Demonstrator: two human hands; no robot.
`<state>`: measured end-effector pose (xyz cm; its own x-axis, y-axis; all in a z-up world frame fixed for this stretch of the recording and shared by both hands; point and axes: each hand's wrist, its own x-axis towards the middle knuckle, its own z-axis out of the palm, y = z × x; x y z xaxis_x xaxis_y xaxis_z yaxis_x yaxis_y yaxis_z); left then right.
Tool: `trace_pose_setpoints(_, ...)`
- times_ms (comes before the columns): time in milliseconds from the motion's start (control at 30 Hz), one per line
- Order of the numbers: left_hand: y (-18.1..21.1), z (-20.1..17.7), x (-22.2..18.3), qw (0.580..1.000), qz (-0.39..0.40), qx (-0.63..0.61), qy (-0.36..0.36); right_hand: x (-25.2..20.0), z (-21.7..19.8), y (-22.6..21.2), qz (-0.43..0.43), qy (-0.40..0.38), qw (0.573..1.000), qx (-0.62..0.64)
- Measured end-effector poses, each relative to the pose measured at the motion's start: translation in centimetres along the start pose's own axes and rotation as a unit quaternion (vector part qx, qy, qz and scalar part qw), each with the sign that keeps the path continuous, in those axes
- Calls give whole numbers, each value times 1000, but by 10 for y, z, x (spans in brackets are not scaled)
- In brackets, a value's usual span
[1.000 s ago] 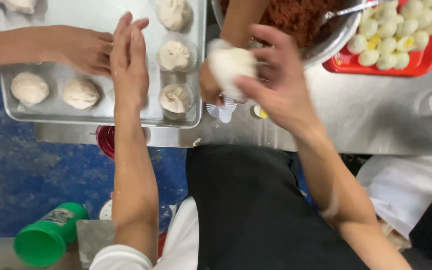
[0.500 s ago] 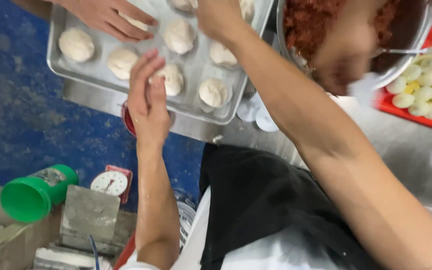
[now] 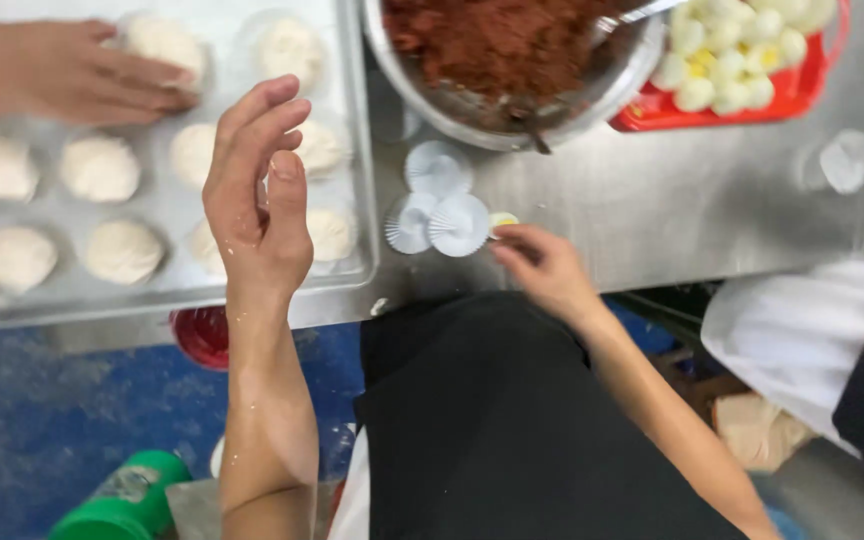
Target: Filling dough wrappers with meat and egg and folding them into buns.
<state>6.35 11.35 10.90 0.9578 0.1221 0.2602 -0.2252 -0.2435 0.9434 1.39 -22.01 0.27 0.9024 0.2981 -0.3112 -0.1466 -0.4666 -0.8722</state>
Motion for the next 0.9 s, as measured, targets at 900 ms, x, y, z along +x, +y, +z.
trace_pose_setpoints(900,48,73,-15,986,34,12,-162,6,-52,163,81,466,872,125)
